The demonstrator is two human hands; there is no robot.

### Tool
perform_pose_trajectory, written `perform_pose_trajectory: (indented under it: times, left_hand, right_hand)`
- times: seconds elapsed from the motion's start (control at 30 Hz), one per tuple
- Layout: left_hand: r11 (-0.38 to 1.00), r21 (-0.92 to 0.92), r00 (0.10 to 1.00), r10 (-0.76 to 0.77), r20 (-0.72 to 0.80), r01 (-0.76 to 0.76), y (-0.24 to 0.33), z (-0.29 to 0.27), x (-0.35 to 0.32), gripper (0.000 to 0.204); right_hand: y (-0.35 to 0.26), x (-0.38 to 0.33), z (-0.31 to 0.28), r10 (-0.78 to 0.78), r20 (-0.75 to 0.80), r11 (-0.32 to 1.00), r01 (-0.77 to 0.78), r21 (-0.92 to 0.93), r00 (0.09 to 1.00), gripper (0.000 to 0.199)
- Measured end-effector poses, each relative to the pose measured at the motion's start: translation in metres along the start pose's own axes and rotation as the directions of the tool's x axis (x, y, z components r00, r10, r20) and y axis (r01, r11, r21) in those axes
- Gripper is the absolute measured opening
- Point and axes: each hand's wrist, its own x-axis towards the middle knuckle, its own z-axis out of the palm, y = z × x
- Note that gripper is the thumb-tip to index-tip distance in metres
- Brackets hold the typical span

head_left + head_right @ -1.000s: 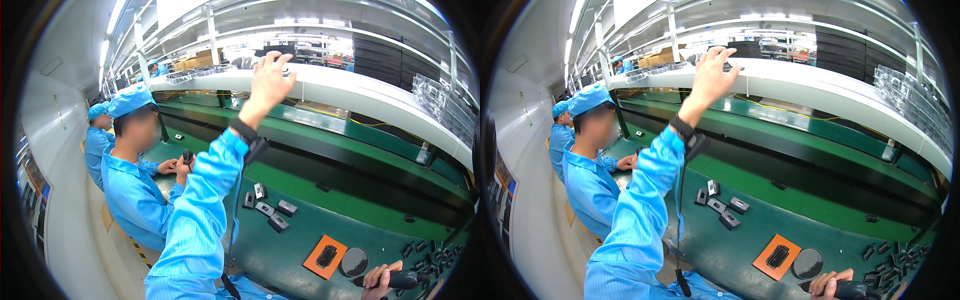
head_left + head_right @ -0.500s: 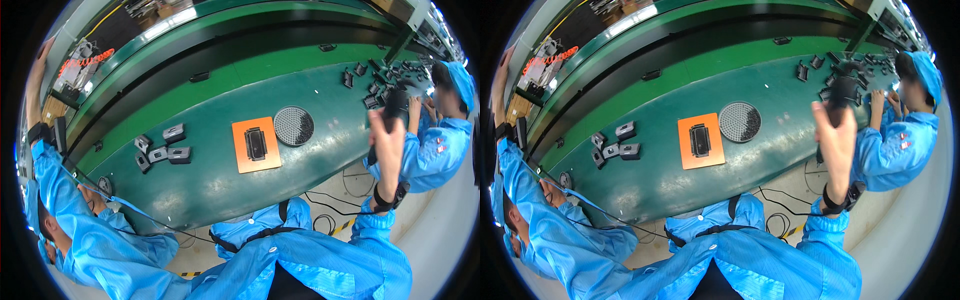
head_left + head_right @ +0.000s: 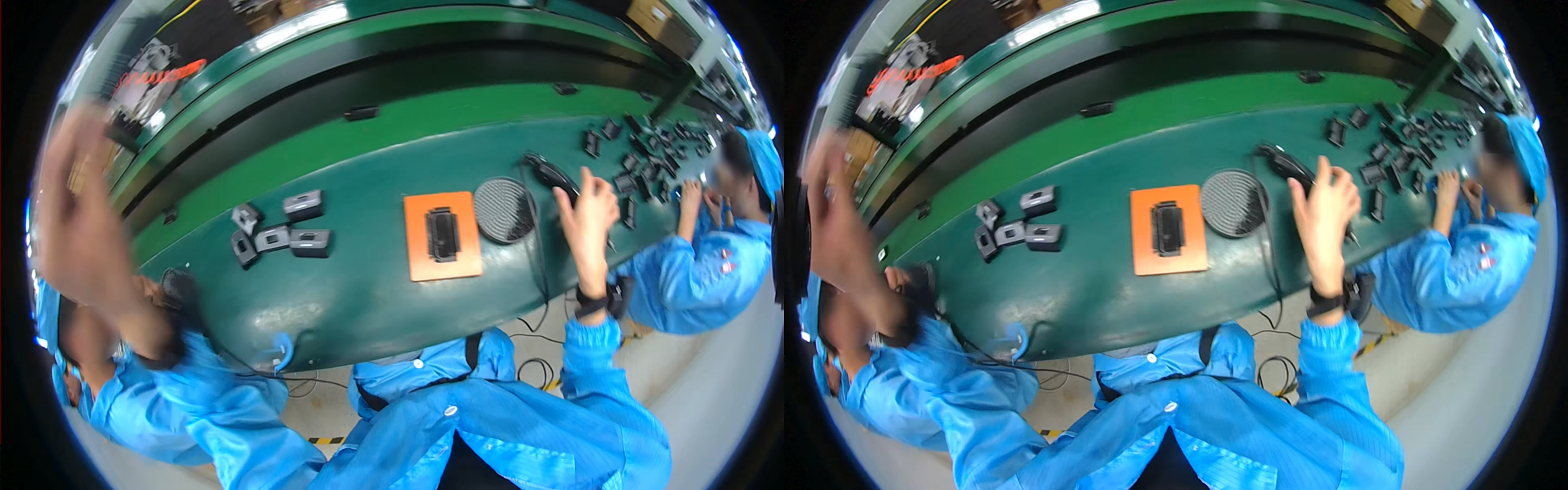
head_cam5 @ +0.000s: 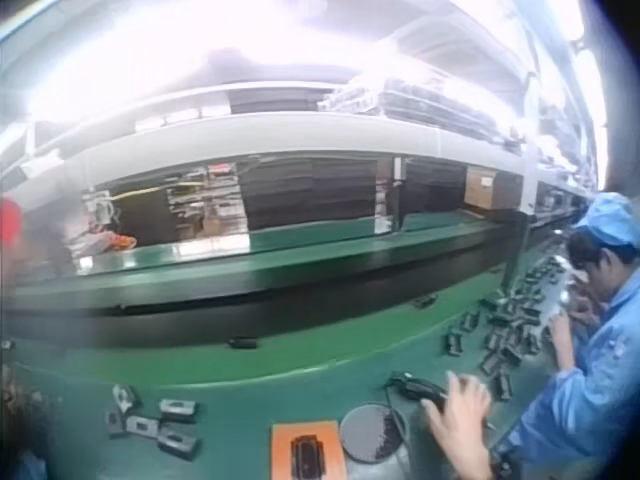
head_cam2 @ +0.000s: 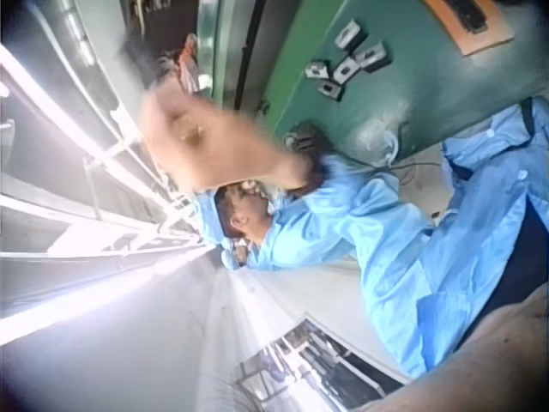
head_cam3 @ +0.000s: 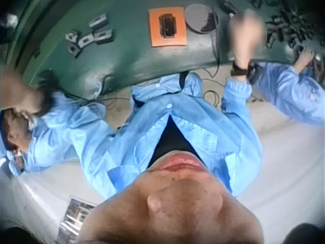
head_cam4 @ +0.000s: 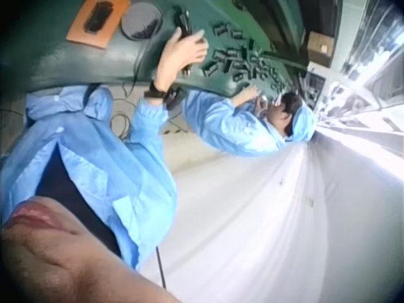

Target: Assembling the internal and external components of a plastic electronics housing using an electric screwdriver.

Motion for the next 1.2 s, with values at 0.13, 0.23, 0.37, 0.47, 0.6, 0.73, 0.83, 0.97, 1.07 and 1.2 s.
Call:
perform_pose_trajectory:
  times: [0.13, 0.23, 0.37, 0.47, 0.6, 0.73, 0.83, 0.97, 1.07, 1.2]
  left_hand:
    - [0.808, -0.439, 0.848, 0.503, 0.168, -0.393, 0.096, 0.018, -0.102, 0.029]
    - [0.800, -0.484, 0.863, 0.480, 0.161, -0.354, 0.114, 0.043, -0.168, 0.030]
    - [0.841, -0.457, 0.881, 0.421, 0.214, -0.291, 0.129, 0.039, -0.192, 0.030]
    - [0.808, -0.575, 0.839, 0.400, 0.370, -0.132, 0.138, 0.031, -0.200, 0.030]
    - [0.725, -0.673, 0.913, 0.164, 0.374, 0.146, 0.126, 0.020, -0.211, 0.037]
    - [0.441, -0.465, 0.617, -0.311, 0.723, 0.767, 0.130, 0.029, -0.196, 0.030]
    - [0.433, -0.475, 0.614, -0.273, 0.740, 0.766, 0.123, 0.047, -0.218, 0.023]
    - [0.086, -0.436, 0.433, -0.396, 0.810, 0.896, 0.114, 0.049, -0.227, 0.022]
    - [-0.836, -0.262, 0.272, -0.142, 0.952, 0.482, 0.103, 0.045, -0.239, 0.040]
    - [-0.976, -0.065, 0.343, 0.011, 0.939, 0.208, 0.105, 0.051, -0.261, 0.044]
  right_hand:
    - [-0.081, -0.004, -0.101, -0.259, 0.318, 0.389, -0.203, 0.899, 0.912, 0.053]
    - [-0.161, -0.057, -0.124, -0.514, 0.405, -0.477, -0.644, 0.598, 0.756, 0.050]
    - [-0.187, -0.059, -0.115, -0.463, 0.591, -0.505, -0.745, 0.436, 0.660, 0.044]
    - [-0.193, -0.058, -0.103, -0.403, 0.642, -0.427, -0.755, 0.497, 0.652, 0.038]
    - [-0.183, -0.054, -0.088, -0.480, 0.649, -0.301, -0.805, 0.510, 0.591, 0.028]
    - [-0.186, -0.059, -0.089, -0.444, 0.684, -0.021, -0.769, 0.638, 0.579, 0.031]
    - [-0.189, -0.070, -0.090, -0.447, 0.612, -0.062, -0.704, 0.707, 0.653, 0.036]
    - [-0.186, -0.073, -0.093, -0.489, 0.585, -0.184, -0.732, 0.656, 0.647, 0.036]
    - [-0.186, -0.069, -0.095, -0.456, 0.617, -0.222, -0.753, 0.619, 0.641, 0.030]
    - [-0.188, -0.062, -0.105, -0.369, 0.678, -0.142, -0.760, 0.635, 0.636, 0.024]
